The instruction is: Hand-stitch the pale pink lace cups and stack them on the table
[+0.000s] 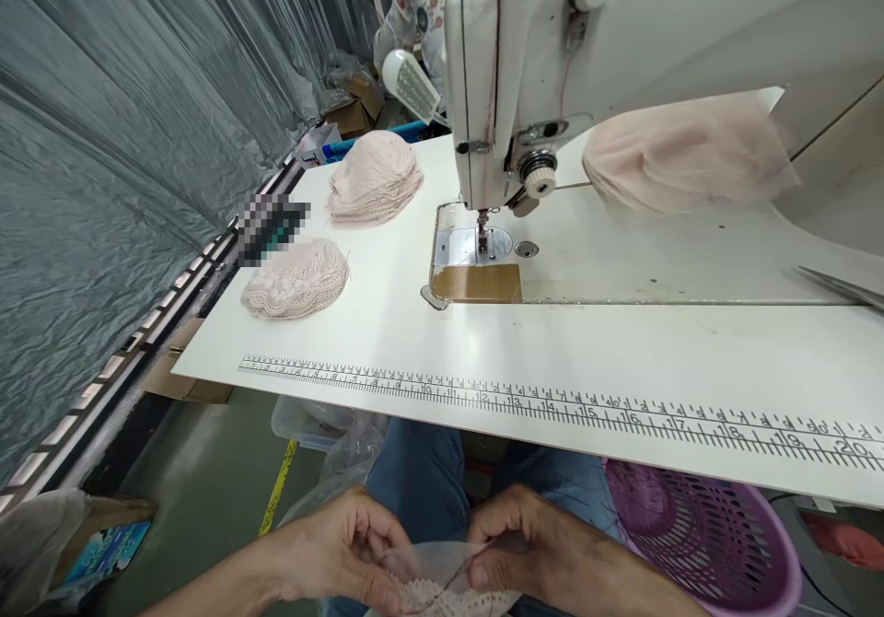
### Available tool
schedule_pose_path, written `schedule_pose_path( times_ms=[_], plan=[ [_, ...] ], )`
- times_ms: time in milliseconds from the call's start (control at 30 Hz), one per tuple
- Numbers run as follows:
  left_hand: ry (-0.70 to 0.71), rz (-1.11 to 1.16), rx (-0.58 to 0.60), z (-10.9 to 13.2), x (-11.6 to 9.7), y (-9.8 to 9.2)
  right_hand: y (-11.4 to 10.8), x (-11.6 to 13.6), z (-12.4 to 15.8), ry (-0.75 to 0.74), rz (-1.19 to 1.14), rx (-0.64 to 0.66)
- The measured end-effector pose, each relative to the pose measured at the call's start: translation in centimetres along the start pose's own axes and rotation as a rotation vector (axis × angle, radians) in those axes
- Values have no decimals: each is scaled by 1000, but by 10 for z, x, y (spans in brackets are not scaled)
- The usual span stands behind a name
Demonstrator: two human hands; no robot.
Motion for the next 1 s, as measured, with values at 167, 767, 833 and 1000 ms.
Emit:
schedule_pose_path(
  times_ms=[167,767,833,1000],
  plan=[
    [-4,13,0,1,3,-1,-2,-1,5,14,-4,2],
    [79,-99,-42,5,8,-5,2,-5,3,49,-41,-2],
    [108,-156,-116,6,9,-6,-1,-6,5,64,-31,-8],
    [146,-144,-146,3,9,-2,-1,-5,7,75,-21,-17]
  ],
)
Point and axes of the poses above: each hand's wrist, its own z-axis away from the middle knuckle, its own y-axis out of the palm, x = y × z, the point moved 1 cm from there along -z, towards the middle knuckle, and after that the axes turned 11 degrees about -y, right-handed, at the moved point
